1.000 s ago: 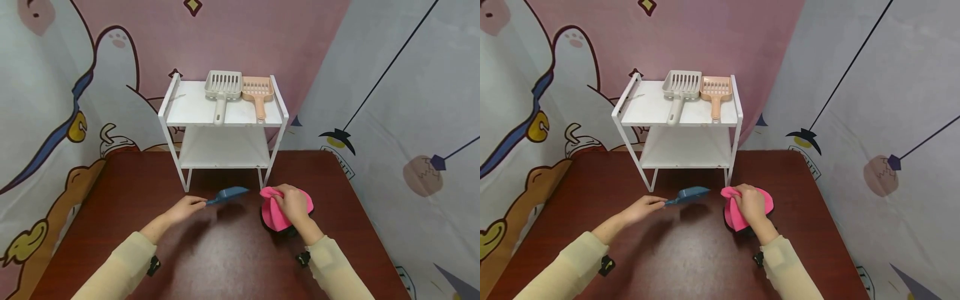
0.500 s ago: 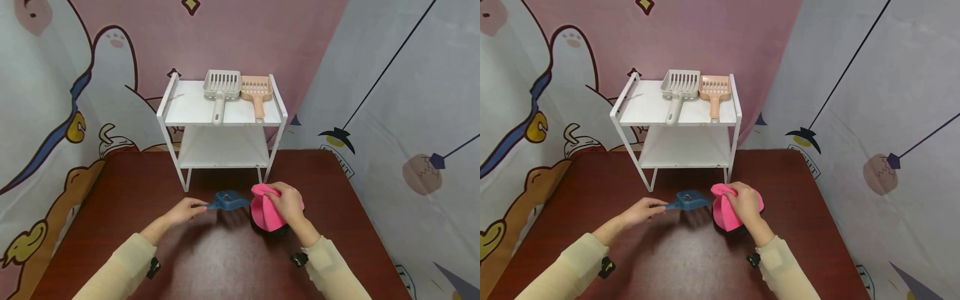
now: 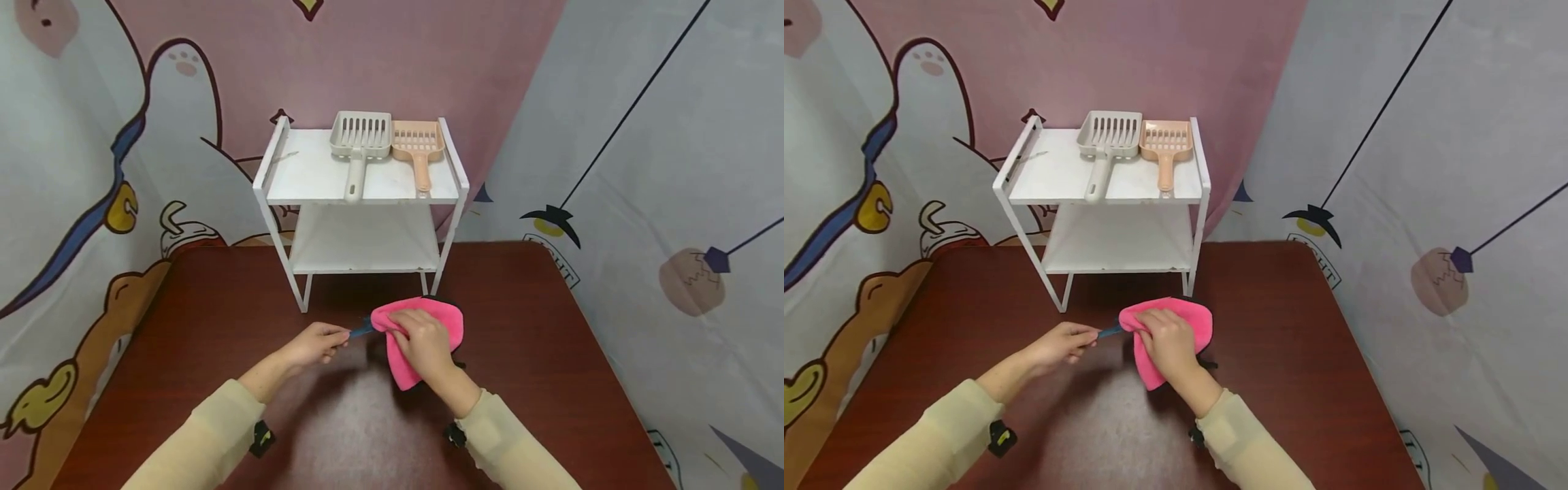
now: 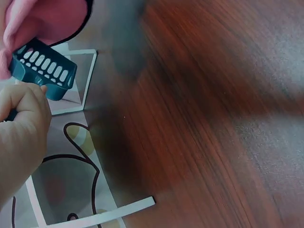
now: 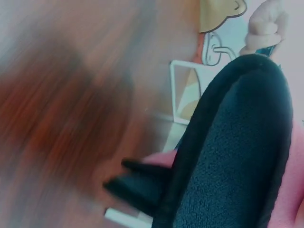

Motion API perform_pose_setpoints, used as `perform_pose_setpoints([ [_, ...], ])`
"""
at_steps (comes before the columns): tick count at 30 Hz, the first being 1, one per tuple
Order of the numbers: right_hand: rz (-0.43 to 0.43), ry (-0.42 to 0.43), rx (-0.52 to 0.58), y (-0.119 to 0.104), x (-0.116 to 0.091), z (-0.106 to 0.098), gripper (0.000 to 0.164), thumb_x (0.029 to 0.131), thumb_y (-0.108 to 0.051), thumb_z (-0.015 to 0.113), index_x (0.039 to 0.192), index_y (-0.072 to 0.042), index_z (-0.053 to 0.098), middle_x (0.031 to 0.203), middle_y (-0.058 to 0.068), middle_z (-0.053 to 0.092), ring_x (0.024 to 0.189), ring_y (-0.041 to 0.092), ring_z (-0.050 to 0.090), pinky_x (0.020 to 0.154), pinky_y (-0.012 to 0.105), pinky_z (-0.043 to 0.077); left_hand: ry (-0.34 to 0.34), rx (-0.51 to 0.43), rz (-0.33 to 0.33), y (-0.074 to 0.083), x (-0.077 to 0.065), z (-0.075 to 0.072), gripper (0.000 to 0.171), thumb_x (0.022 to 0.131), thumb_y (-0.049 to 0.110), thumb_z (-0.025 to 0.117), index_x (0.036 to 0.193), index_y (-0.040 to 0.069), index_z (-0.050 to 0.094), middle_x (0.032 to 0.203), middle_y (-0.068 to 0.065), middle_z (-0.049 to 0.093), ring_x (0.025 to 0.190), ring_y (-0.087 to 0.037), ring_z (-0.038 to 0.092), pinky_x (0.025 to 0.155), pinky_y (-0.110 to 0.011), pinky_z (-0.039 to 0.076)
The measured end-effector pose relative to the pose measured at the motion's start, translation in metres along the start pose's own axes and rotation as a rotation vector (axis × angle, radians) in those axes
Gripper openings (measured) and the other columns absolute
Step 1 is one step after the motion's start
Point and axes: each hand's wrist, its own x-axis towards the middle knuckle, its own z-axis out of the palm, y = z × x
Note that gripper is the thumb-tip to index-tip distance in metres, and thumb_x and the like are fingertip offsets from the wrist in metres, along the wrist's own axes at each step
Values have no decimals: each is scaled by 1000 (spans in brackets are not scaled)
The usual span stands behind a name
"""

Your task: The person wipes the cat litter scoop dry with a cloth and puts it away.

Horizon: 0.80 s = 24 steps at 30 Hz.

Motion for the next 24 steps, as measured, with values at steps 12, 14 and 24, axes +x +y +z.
perform_pose_setpoints([
  [12, 319, -96, -100, 62, -15, -13, 20, 74, -12, 78, 92, -7, 73, 89, 9, 71, 82, 26, 67, 68, 41, 54, -44, 322, 128, 6, -14, -22, 36, 95, 13, 54, 125, -7, 55, 56, 5, 36, 45, -5, 24, 46, -19, 28],
  [14, 350, -62, -59, 62, -8, -19, 20, 74, -13, 78, 93, -6, 73, 90, 10, 71, 82, 26, 67, 70, 41, 54, -28, 377, 155, 5, -12, -22, 34, 93, 11, 57, 121, -7, 58, 55, 6, 36, 44, -4, 28, 44, -18, 28],
  [24, 444, -62, 261, 5, 25, -16, 21, 75, -17, 79, 93, -8, 74, 89, 8, 71, 74, 19, 65, 63, 31, 53, -4, 481, 307, 1, 0, -7, 30, 90, 12, 60, 114, -6, 64, 79, -8, 67, 60, 0, 49, 56, -18, 43],
])
